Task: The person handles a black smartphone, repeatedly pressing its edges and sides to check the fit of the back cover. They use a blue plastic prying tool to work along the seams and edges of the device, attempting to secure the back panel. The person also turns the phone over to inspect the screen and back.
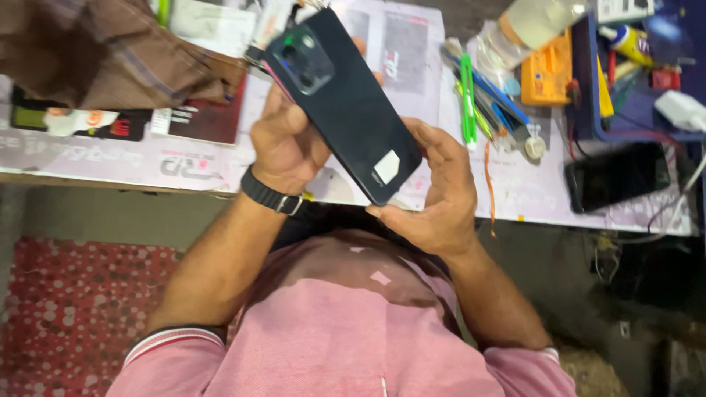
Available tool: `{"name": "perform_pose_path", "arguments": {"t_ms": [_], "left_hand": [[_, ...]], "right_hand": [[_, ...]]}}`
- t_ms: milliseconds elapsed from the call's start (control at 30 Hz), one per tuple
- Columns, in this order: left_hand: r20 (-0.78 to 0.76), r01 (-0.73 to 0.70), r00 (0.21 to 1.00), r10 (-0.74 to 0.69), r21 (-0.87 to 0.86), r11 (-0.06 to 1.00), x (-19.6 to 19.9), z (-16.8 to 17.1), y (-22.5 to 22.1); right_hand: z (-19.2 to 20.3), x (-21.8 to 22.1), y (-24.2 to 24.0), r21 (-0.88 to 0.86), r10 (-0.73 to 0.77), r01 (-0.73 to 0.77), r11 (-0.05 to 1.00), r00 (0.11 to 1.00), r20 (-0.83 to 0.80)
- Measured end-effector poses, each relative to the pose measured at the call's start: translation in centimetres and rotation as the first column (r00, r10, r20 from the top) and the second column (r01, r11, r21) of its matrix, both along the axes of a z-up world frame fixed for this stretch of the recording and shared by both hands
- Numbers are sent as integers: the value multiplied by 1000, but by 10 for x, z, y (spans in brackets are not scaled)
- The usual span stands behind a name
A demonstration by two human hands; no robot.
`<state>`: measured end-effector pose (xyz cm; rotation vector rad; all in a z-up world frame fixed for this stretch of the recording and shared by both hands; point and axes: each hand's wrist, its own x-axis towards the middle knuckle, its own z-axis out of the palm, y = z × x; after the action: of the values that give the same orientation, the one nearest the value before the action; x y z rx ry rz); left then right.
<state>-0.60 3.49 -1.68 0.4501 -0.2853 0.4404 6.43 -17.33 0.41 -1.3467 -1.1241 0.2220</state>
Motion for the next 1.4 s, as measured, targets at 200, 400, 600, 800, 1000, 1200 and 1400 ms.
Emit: {"name": "perform_pose_path", "arguments": {"t_ms": [200, 400, 600, 800, 1000, 1200, 1400], "left_hand": [[-39, -52, 998, 54, 70, 996, -1, 5, 1], [-15, -89, 996, 92, 145, 985, -1, 10, 2], [-3, -56, 998, 57, 162, 985, -3, 13, 3], [-26, -58, 997, 66, 246, 968, -5, 13, 4], [-65, -28, 996, 67, 482, 876, -10, 10, 2], [-48, -44, 995, 88, 574, 818, -5, 11, 1], [-56, -56, 992, 113, 605, 794, -6, 10, 2]], "right_hand": [[-8, 6, 3, 9, 35, -35, 999, 999, -34], [-12, 8, 2, -9, 48, -49, 999, 997, -63], [-15, 8, 4, 4, 56, -56, 998, 998, -33], [8, 9, 4, -94, -35, 56, 994, 977, 211], [62, 23, 9, -148, 114, -47, 988, 867, 484], [89, 34, 19, -215, 166, -36, 976, 760, 628], [87, 36, 21, -223, 158, -8, 975, 731, 664]]}}
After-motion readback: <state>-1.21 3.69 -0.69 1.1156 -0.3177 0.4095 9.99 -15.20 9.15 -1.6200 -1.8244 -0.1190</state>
